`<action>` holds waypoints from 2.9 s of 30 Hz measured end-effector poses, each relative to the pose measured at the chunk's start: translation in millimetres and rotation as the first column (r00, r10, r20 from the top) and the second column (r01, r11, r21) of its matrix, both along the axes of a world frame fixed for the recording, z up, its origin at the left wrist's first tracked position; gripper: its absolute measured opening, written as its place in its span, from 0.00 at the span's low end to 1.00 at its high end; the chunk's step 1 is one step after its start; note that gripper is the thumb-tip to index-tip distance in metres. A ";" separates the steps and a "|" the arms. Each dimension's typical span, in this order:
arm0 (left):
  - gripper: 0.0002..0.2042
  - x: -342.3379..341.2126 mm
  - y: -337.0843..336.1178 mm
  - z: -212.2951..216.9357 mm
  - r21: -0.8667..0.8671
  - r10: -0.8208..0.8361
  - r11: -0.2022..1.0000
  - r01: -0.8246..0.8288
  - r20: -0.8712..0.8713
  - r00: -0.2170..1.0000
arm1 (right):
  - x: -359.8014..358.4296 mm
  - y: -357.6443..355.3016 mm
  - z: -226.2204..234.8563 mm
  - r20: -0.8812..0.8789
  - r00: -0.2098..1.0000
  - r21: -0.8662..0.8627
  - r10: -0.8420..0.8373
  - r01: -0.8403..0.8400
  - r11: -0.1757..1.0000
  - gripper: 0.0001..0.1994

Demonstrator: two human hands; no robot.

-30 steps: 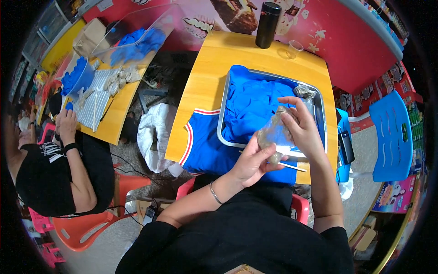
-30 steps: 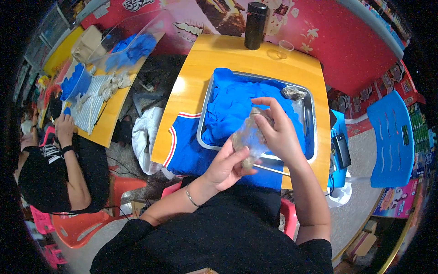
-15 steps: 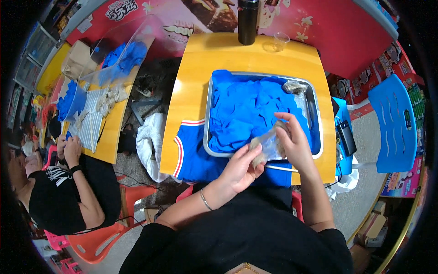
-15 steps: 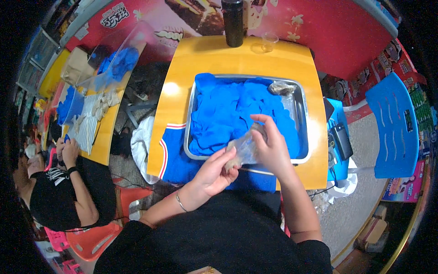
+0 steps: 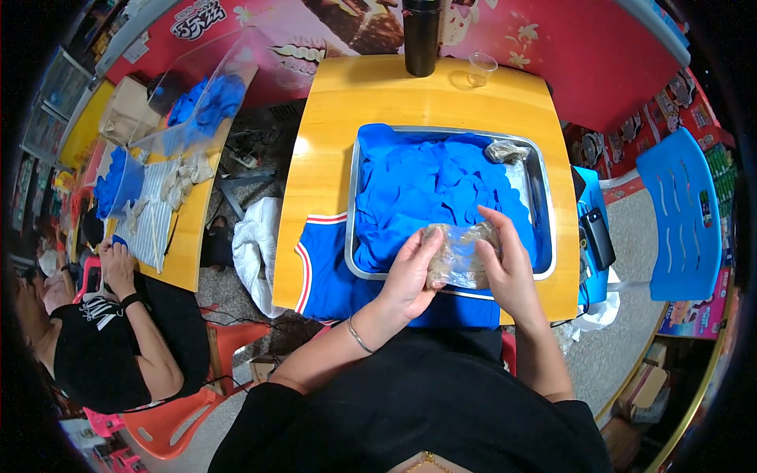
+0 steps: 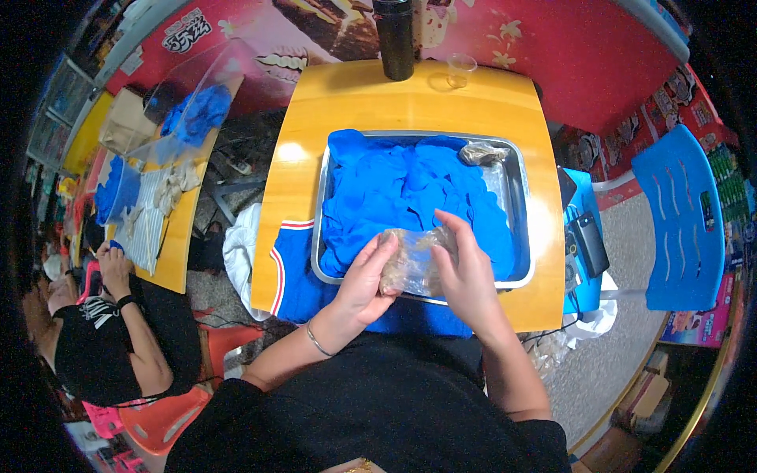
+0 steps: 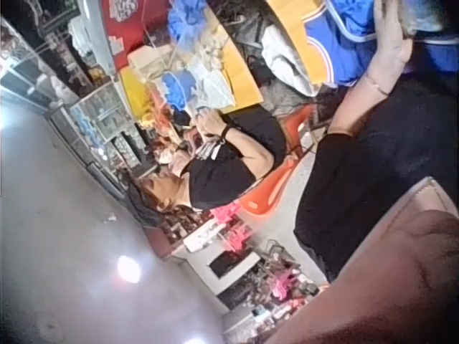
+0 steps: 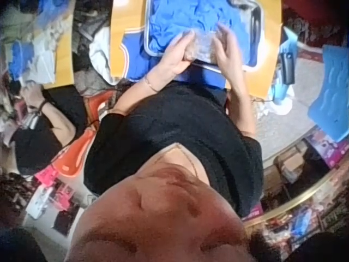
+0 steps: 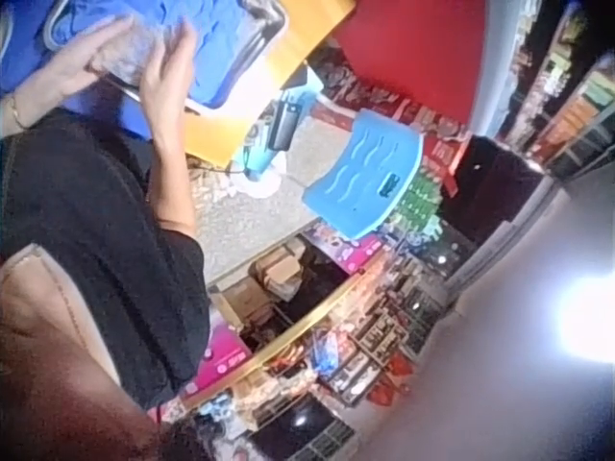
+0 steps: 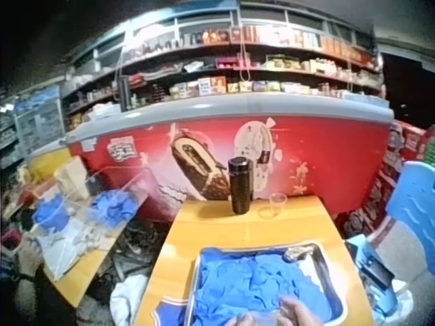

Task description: Manually assembling small blue fabric items by stuffing them and using a small tool to tuck in the edges for finishing.

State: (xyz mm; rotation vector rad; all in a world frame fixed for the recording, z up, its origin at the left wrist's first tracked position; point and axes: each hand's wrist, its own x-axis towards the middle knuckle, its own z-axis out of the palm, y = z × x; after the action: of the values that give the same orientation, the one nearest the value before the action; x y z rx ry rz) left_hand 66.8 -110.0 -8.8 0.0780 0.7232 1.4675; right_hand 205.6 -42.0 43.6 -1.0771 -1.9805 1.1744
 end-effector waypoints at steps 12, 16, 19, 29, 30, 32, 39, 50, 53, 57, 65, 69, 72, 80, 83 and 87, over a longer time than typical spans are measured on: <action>0.09 7.4 -4.5 3.4 -0.029 -0.116 0.993 0.116 -0.023 0.993 | -1.9 0.0 -8.6 0.129 0.906 0.267 0.402 -0.423 0.866 0.55; 0.10 10.5 -8.0 -1.6 -0.017 -0.068 0.998 0.066 -0.120 0.990 | -2.5 -1.8 -12.8 0.137 0.894 0.199 0.427 -0.448 0.872 0.50; 0.09 6.6 -8.6 -5.7 0.037 -0.047 0.998 0.054 -0.174 0.984 | -0.8 -4.5 -16.7 0.166 0.901 0.173 0.400 -0.426 0.888 0.46; 0.11 -25.4 -13.3 0.6 0.174 -0.063 0.964 0.202 -0.586 0.808 | -0.7 -5.0 5.4 0.248 0.906 -0.196 0.342 -0.299 0.934 0.13; 0.11 -30.8 -12.6 1.6 0.189 -0.091 0.944 0.272 -0.641 0.762 | 0.3 -4.5 2.3 0.247 0.906 -0.197 0.344 -0.301 0.933 0.13; 0.11 -42.6 -12.0 7.2 0.143 -0.010 0.969 0.203 -0.795 0.606 | 5.5 -1.9 -8.8 0.244 0.922 -0.163 0.300 -0.266 0.950 0.09; 0.13 -66.4 -9.5 17.5 0.109 0.215 0.954 0.279 -0.897 -0.386 | 20.2 5.2 -20.0 0.191 0.966 -0.001 0.173 -0.176 0.984 0.04; 0.05 -78.0 -3.9 13.7 0.069 0.053 0.988 0.137 -0.992 0.119 | 20.1 3.9 -11.7 0.163 0.982 -0.087 0.092 -0.079 0.993 0.06; 0.06 -84.3 -6.3 7.2 0.089 -0.017 0.988 0.127 -0.753 0.658 | 18.4 3.4 -11.0 0.135 0.982 -0.092 0.130 -0.119 0.989 0.06; 0.06 -71.6 -6.6 7.7 0.111 0.036 0.993 0.027 -0.532 0.846 | 8.0 2.2 -8.7 0.083 0.945 -0.004 0.318 -0.318 0.948 0.05; 0.11 -63.1 -7.0 13.6 0.047 -0.047 0.996 0.073 -0.414 0.909 | -8.2 -6.1 -7.3 0.118 0.871 0.094 0.477 -0.488 0.868 0.06; 0.12 -56.5 -5.0 13.0 0.036 -0.006 0.999 0.026 -0.468 0.884 | -11.6 -9.3 -6.9 0.106 0.865 0.109 0.491 -0.500 0.859 0.05; 0.12 -55.9 -5.4 5.8 0.075 0.013 0.997 0.029 -0.509 0.861 | -12.2 -10.2 -5.5 0.103 0.872 0.121 0.478 -0.488 0.864 0.06; 0.11 -51.7 -4.2 3.7 0.144 0.079 0.990 0.005 -0.573 0.816 | -10.2 -8.5 -1.8 0.097 0.866 0.076 0.490 -0.498 0.864 0.06; 0.11 -51.1 -4.9 5.5 0.133 0.081 0.991 -0.007 -0.563 0.823 | -10.1 -9.7 -3.3 0.087 0.861 0.063 0.501 -0.507 0.860 0.07; 0.11 -50.6 -5.6 6.2 0.132 0.081 0.991 -0.004 -0.580 0.811 | -9.9 -8.8 -1.6 0.089 0.882 0.106 0.463 -0.470 0.876 0.06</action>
State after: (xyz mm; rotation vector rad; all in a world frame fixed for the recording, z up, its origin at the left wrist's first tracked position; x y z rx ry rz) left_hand 16.2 -115.6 -2.6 0.6418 1.1344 1.5404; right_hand 195.6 -50.8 42.0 -0.5860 -2.4122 1.2408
